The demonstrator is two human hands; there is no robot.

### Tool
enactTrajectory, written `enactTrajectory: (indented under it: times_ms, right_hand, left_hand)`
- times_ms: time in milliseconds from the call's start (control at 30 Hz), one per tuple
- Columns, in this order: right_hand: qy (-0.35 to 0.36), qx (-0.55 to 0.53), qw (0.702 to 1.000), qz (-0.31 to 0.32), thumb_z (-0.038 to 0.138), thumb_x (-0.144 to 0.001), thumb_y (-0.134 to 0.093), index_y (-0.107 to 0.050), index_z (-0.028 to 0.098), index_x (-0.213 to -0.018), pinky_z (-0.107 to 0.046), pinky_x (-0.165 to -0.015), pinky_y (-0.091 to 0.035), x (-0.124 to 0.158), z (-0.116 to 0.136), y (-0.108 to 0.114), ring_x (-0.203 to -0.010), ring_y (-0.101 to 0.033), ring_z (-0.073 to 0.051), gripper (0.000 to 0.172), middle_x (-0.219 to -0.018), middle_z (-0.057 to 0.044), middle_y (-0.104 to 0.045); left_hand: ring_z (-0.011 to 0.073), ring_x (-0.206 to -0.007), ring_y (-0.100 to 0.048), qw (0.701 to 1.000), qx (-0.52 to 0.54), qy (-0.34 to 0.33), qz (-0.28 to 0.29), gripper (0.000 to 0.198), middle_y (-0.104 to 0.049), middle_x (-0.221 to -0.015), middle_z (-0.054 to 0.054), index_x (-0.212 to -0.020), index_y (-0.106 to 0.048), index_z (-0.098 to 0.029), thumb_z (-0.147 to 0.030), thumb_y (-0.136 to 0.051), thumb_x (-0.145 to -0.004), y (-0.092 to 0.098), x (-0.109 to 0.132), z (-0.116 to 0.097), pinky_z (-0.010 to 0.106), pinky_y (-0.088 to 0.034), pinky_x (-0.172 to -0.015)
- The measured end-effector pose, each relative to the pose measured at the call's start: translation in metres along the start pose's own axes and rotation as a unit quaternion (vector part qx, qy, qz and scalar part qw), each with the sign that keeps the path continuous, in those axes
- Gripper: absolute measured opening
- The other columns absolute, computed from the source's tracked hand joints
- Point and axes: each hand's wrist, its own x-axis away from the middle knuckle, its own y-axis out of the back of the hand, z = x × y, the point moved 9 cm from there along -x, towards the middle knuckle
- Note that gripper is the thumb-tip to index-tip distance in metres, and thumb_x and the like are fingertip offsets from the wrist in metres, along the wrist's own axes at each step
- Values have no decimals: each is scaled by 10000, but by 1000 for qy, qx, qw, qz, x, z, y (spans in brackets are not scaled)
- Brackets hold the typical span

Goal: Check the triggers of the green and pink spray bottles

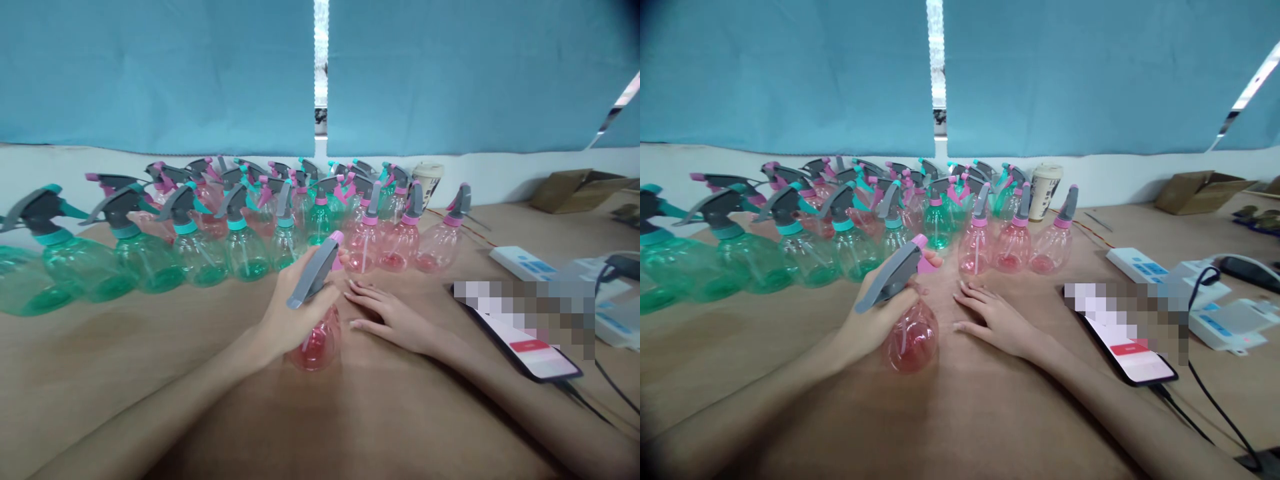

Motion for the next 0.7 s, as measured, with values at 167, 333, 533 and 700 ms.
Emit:
enactTrajectory:
  times_ms: [167, 333, 533, 700]
  right_hand:
    - [10, -3, 1000, 4, 588, -881, -465, -392, 276, -1423, -518, -1129, -273, 0, -2, -3, -1403, -268, -277, 629, -1516, -43, -308]
    - [5, 1, 1000, 9, 598, -880, -457, -401, 258, -1420, -509, -1134, -267, 0, -2, -3, -1406, -263, -275, 641, -1518, -48, -308]
    - [2, 5, 1000, 16, 606, -881, -448, -399, 246, -1420, -507, -1133, -269, -1, 0, -3, -1409, -258, -269, 651, -1517, -55, -305]
    - [1, 5, 1000, 14, 606, -881, -447, -404, 247, -1417, -504, -1133, -271, 0, -1, -3, -1407, -258, -269, 647, -1519, -51, -300]
  left_hand:
    - [139, -616, -500, 1000, 0, 5, 5, 190, -451, -602, -67, -866, -497, -216, -118, -468, -705, 0, -1, 0, 286, -415, -597]
    - [121, -568, -446, 1000, 4, 6, 7, 169, -384, -581, -78, -832, -470, -217, -110, -468, -701, -1, 0, -1, 266, -365, -545]
    - [115, -563, -442, 1000, 1, 3, 0, 169, -450, -617, -68, -840, -487, -217, -112, -478, -708, -1, 0, 1, 266, -382, -547]
    - [141, -611, -514, 1000, -5, 1, 3, 203, -497, -621, -54, -878, -530, -217, -126, -483, -704, 0, 0, 0, 281, -425, -583]
